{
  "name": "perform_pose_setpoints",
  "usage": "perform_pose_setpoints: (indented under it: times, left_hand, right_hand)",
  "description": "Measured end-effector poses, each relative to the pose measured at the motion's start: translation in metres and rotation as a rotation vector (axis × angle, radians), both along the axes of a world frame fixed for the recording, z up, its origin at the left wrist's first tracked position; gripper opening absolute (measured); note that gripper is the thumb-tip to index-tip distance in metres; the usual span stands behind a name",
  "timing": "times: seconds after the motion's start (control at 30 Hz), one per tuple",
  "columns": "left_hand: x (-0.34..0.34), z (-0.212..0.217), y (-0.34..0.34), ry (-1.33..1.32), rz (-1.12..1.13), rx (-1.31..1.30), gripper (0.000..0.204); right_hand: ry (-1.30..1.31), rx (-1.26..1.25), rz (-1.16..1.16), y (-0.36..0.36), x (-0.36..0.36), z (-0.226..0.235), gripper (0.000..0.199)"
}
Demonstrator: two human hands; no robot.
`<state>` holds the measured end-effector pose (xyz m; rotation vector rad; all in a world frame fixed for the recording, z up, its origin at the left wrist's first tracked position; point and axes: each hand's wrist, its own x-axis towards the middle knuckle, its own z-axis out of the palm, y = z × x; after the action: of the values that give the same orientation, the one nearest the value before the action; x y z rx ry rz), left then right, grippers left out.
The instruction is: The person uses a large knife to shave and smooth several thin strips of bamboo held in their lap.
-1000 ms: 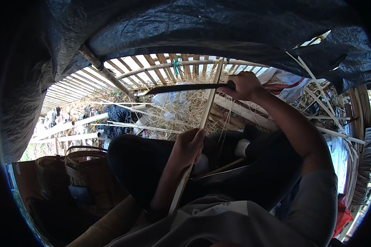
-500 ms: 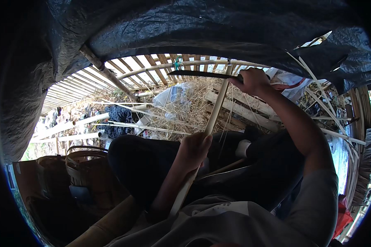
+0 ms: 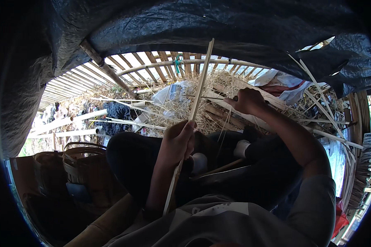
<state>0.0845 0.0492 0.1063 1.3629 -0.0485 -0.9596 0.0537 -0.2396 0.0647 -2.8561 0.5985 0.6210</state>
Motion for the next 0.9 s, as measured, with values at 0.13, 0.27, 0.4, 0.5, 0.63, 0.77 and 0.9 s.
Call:
perform_pose_setpoints:
  times: [0.13, 0.27, 0.4, 0.5, 0.63, 0.77, 0.9]
  left_hand:
    - [0.003, 0.006, -0.008, -0.114, -0.026, 0.128, 0.029]
    - [0.004, -0.004, -0.007, -0.279, -0.078, 0.281, 0.034]
    - [0.001, -0.019, -0.012, -0.459, -0.172, 0.329, 0.032]
    - [-0.004, -0.012, -0.012, -0.227, -0.14, 0.153, 0.032]
    - [-0.011, -0.008, -0.014, 0.361, 0.027, -0.233, 0.032]
    - [-0.009, -0.008, -0.01, 0.584, -0.018, -0.464, 0.028]
    - [-0.005, -0.028, -0.006, 0.68, -0.016, -0.595, 0.026]
  right_hand:
    - [-0.146, -0.138, -0.268, -0.075, -0.004, 0.011, 0.071]
    - [-0.281, 0.458, -0.679, -0.066, -0.016, 0.06, 0.07]
    - [-0.293, 0.766, -0.641, -0.023, -0.033, 0.073, 0.068]
    - [-0.282, 0.549, -0.236, 0.022, -0.03, 0.066, 0.069]
    - [-0.499, 0.503, 0.086, 0.056, -0.031, 0.052, 0.061]
    - [-0.501, 0.36, 0.271, 0.058, -0.022, 0.053, 0.062]
    - [-0.414, 0.134, 0.438, 0.053, 0.0, 0.057, 0.065]
